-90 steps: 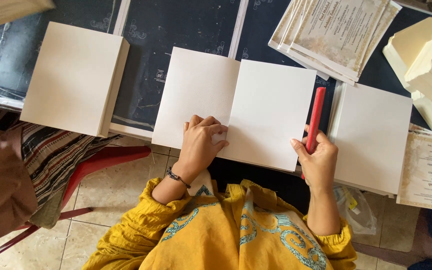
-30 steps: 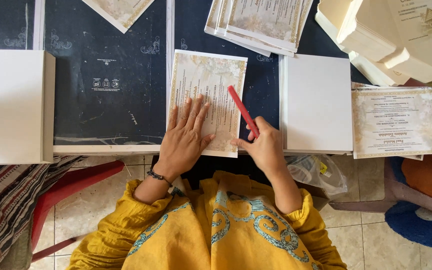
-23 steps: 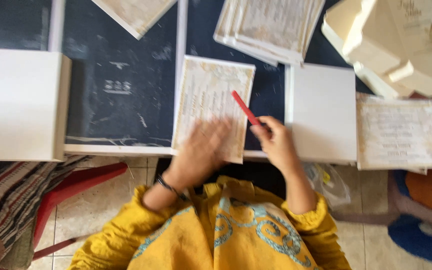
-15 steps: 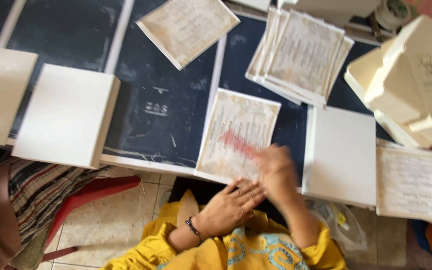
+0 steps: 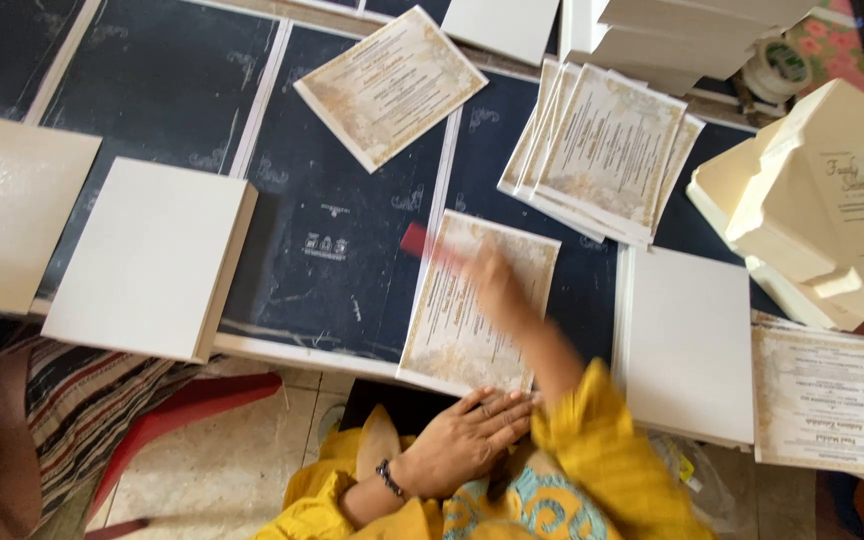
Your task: Folding printed paper invitations and using a red tool to crease the folds.
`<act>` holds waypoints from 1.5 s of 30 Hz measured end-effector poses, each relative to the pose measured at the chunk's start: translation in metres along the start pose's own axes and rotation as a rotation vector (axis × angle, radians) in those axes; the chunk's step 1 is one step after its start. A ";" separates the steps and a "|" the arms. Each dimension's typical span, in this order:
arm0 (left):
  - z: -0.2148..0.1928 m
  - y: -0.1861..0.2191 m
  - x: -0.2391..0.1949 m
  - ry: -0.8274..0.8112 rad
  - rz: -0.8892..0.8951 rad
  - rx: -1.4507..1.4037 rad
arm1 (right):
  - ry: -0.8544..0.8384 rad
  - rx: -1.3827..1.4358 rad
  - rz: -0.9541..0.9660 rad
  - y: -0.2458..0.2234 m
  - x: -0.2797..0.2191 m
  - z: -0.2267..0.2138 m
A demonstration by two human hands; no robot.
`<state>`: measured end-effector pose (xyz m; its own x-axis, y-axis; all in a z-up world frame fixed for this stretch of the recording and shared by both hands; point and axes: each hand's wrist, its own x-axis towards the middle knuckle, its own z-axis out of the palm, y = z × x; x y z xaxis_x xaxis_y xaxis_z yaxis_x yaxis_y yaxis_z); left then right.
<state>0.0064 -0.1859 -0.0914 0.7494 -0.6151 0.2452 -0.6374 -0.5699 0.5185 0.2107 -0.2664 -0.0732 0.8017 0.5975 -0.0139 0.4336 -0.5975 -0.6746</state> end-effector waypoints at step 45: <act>-0.088 -0.026 -0.003 0.568 -0.768 -0.704 | 0.448 0.974 0.550 0.019 -0.179 -0.011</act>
<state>0.0361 -0.1215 -0.0335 0.9779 0.1883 -0.0909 0.1202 -0.1504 0.9813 0.0805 -0.3907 -0.0754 0.9371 0.0351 -0.3474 -0.3489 0.0560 -0.9355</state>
